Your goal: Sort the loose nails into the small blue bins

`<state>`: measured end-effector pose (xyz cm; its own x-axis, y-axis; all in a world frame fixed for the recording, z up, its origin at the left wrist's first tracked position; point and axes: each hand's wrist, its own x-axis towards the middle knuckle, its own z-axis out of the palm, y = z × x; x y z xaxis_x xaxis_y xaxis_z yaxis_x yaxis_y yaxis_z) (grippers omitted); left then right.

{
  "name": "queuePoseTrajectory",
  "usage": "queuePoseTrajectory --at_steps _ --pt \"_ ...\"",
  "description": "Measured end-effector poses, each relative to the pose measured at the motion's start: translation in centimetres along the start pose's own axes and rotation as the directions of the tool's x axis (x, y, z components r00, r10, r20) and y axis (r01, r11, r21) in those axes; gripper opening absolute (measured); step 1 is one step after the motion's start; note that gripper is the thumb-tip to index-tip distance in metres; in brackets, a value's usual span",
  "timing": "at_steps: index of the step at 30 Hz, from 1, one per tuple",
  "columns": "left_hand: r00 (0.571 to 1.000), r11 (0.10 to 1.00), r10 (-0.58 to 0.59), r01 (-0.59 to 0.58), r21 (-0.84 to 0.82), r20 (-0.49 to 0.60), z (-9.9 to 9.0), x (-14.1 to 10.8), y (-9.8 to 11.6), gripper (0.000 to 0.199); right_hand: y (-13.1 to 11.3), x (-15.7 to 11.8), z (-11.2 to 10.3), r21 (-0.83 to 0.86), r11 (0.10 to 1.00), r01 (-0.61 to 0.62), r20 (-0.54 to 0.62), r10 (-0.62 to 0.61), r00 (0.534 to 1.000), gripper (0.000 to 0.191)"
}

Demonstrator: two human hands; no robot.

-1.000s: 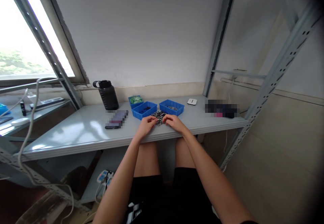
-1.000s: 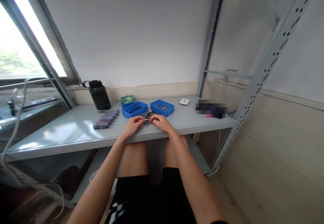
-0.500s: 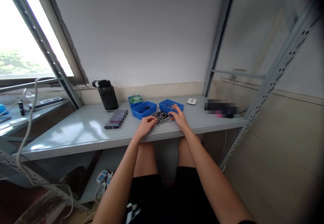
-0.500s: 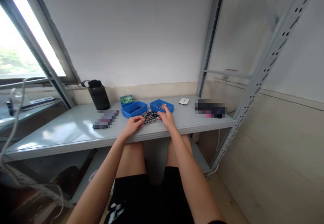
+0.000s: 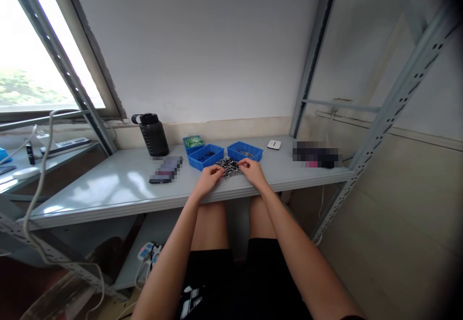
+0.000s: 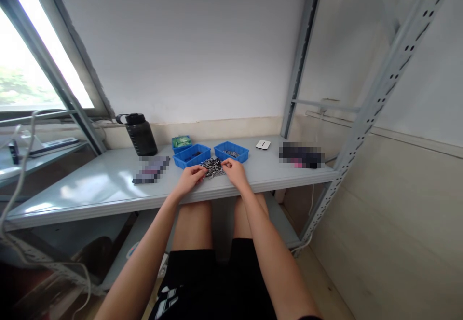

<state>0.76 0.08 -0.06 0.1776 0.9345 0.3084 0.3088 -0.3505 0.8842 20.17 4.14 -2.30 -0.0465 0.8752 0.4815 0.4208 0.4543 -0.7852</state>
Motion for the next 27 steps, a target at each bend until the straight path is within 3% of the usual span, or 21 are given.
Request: queuePoseTrajectory --at_steps 4,10,15,22,27 --pt "1.0 1.0 0.001 -0.001 0.024 0.009 0.0 -0.1 0.2 0.027 -0.9 -0.4 0.4 -0.249 0.968 0.036 0.117 -0.007 0.993 0.018" --pt "1.0 1.0 0.005 -0.005 0.021 0.008 0.1 0.1 -0.1 0.024 -1.7 -0.9 0.5 -0.395 0.91 0.124 0.211 -0.042 0.977 0.018" --pt "1.0 1.0 0.016 -0.016 0.004 0.002 0.1 0.2 -0.5 0.026 -1.6 -0.9 0.4 -0.392 0.897 0.207 0.32 -0.078 0.944 0.016" --pt "1.0 1.0 0.005 -0.005 0.003 0.005 0.1 0.0 0.0 0.029 -1.3 -1.0 0.4 -0.316 0.895 0.316 0.354 -0.198 0.914 0.013" --pt "1.0 1.0 0.014 -0.014 0.002 0.005 0.1 0.1 -0.2 0.029 -1.7 -1.3 0.3 -0.336 0.893 0.299 0.352 -0.176 0.919 0.019"
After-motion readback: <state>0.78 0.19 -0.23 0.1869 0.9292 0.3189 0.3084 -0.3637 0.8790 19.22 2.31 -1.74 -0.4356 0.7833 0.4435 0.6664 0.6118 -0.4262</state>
